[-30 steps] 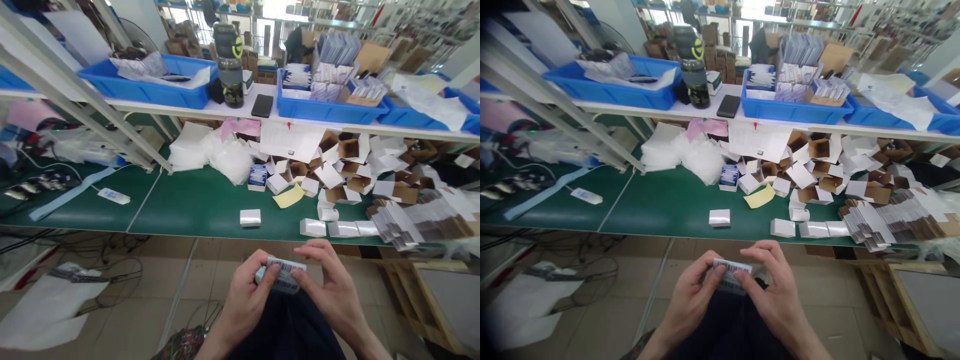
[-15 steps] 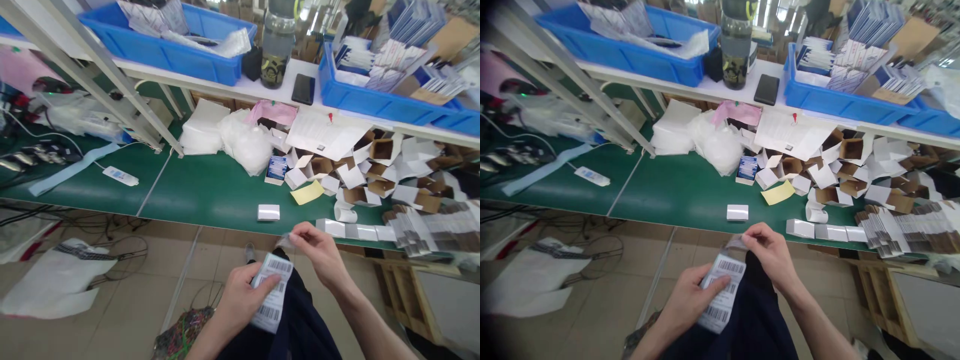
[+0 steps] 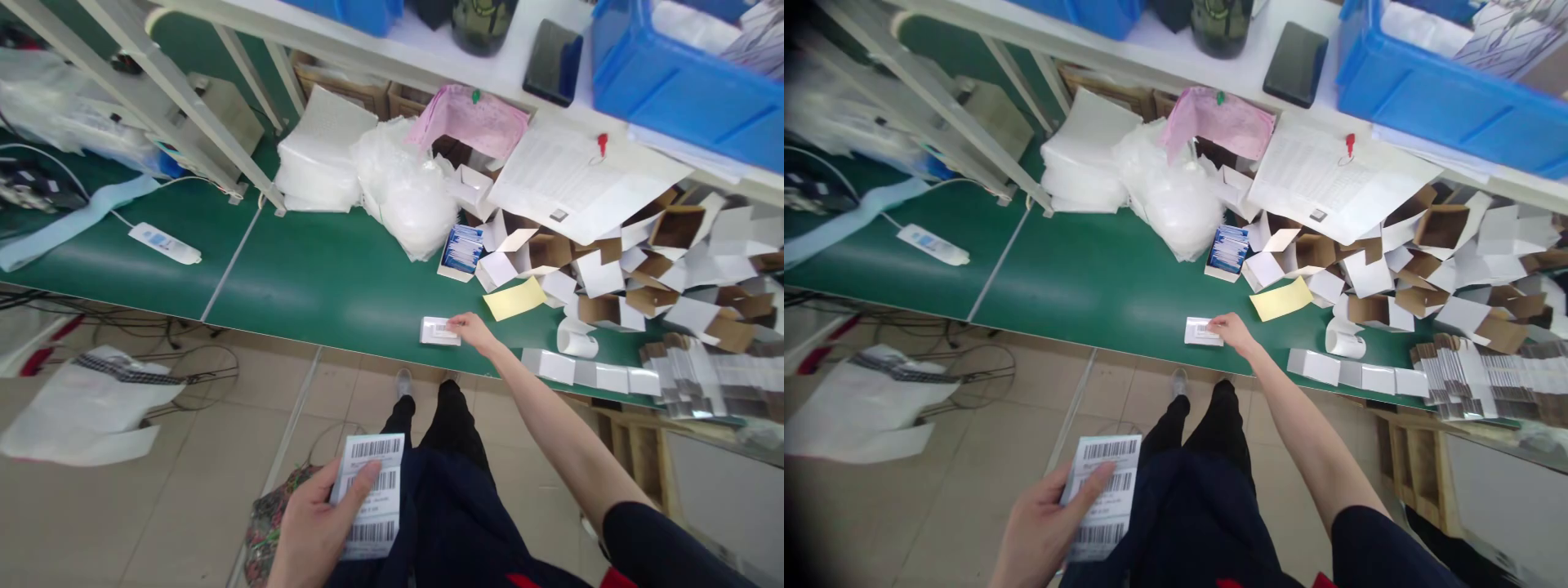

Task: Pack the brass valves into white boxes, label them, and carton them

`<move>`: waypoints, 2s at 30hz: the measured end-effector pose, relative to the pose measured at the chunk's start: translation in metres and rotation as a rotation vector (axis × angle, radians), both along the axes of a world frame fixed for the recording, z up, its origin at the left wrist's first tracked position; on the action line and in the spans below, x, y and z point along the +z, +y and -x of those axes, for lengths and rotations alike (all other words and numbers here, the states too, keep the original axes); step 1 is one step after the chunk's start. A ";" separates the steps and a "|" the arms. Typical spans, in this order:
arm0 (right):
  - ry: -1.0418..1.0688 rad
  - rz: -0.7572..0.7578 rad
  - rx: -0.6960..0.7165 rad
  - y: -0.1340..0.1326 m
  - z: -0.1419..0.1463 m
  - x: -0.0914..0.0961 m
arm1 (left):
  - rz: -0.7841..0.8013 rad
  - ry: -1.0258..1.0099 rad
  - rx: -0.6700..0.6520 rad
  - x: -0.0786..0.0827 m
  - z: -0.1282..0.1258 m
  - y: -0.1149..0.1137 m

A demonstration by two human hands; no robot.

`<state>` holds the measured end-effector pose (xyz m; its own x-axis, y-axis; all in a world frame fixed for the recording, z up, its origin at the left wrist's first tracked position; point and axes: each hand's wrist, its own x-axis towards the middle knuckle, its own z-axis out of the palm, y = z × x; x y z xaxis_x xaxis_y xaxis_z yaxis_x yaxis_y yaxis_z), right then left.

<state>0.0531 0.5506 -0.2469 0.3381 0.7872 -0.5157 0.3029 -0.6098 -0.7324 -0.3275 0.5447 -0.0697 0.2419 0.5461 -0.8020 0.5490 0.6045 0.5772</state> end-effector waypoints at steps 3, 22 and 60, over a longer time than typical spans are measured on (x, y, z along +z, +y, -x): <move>-0.028 0.020 0.010 -0.003 -0.001 -0.018 | 0.018 0.015 0.012 -0.006 0.000 0.001; -0.360 0.026 -0.061 -0.005 0.008 -0.067 | -0.032 0.064 -0.022 -0.005 -0.017 0.000; 0.384 -0.335 -0.677 -0.007 0.051 0.057 | -0.341 -0.038 -0.019 0.031 -0.009 -0.002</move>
